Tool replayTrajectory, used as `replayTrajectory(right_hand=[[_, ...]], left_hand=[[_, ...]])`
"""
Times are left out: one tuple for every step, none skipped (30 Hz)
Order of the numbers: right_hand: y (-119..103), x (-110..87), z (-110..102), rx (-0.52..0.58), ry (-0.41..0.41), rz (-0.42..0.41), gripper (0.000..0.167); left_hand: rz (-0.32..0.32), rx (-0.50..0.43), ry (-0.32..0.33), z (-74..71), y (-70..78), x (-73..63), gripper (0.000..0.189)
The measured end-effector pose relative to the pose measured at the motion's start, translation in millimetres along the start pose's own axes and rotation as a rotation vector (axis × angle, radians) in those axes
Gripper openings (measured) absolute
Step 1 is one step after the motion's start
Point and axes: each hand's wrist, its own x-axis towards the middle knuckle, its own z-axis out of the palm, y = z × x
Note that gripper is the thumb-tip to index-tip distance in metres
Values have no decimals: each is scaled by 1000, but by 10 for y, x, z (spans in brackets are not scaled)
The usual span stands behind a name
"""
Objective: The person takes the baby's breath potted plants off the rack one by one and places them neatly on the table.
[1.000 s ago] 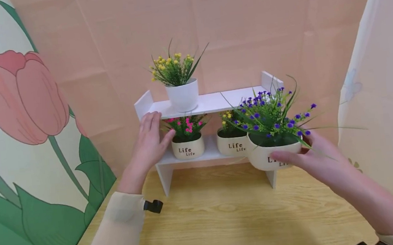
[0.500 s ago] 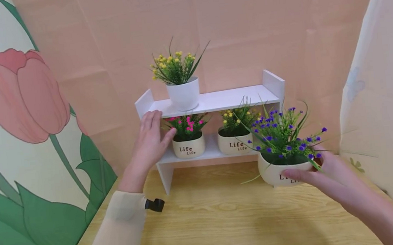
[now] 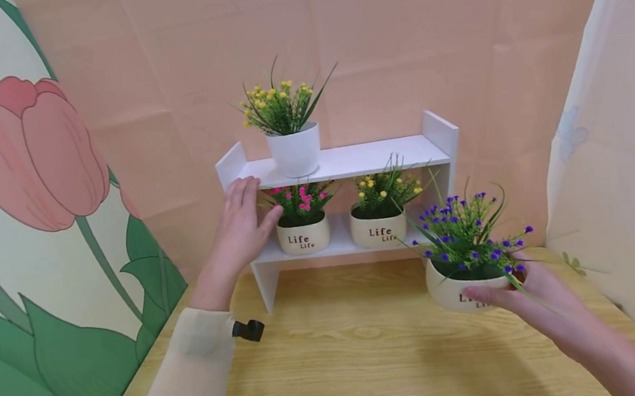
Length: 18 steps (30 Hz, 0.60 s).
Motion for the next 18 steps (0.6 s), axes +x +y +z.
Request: replayTrajectory(right_hand=[[33,-3,12,1,4,1,77],[65,-6,23,7,9,0,76],[98,-4,34,9,18,-6,75],[131,-3,44,12,25,-10,73],[167,-1,53,16,35,-15,72],[201,0,60,24,40,-18,70],[234,2,68,33,44,-18,69],[267,1,77,34,45,-20,68],[301,1,84,38,45,-16,67],[333,1,91,46,43,-16,67],[363,0,97,54,37,-12,67],[391,0,105,63,34,-10,68],[417,-2,111,67,31,-8,69],[441,-3,119,62,29,-8,70],[465,-4,122,60,29,-12,71],[488,-5,127,49,31,-15,72],[508,-9,133,39,28,-16,72],[528,-12,138,24,30,-19,71]], left_hand=[[1,1,1,0,1,1,81],[3,1,2,0,1,1,81],[4,2,3,1,0,2,81],[6,3,4,2,0,2,81],[6,5,4,4,-2,3,81],[8,5,5,5,-2,3,81],[8,7,3,7,-2,4,82],[8,9,2,8,-2,4,81],[7,9,1,9,-2,4,81],[6,10,-1,10,-1,5,81],[5,11,-3,10,-1,5,81],[4,11,-4,11,-1,5,81],[3,10,-6,11,-1,4,81],[3,9,-7,10,-1,2,82],[3,9,-6,11,-3,1,82],[3,9,-5,12,-5,1,82],[2,9,-5,13,-7,0,82],[1,8,-5,13,-9,-1,82]])
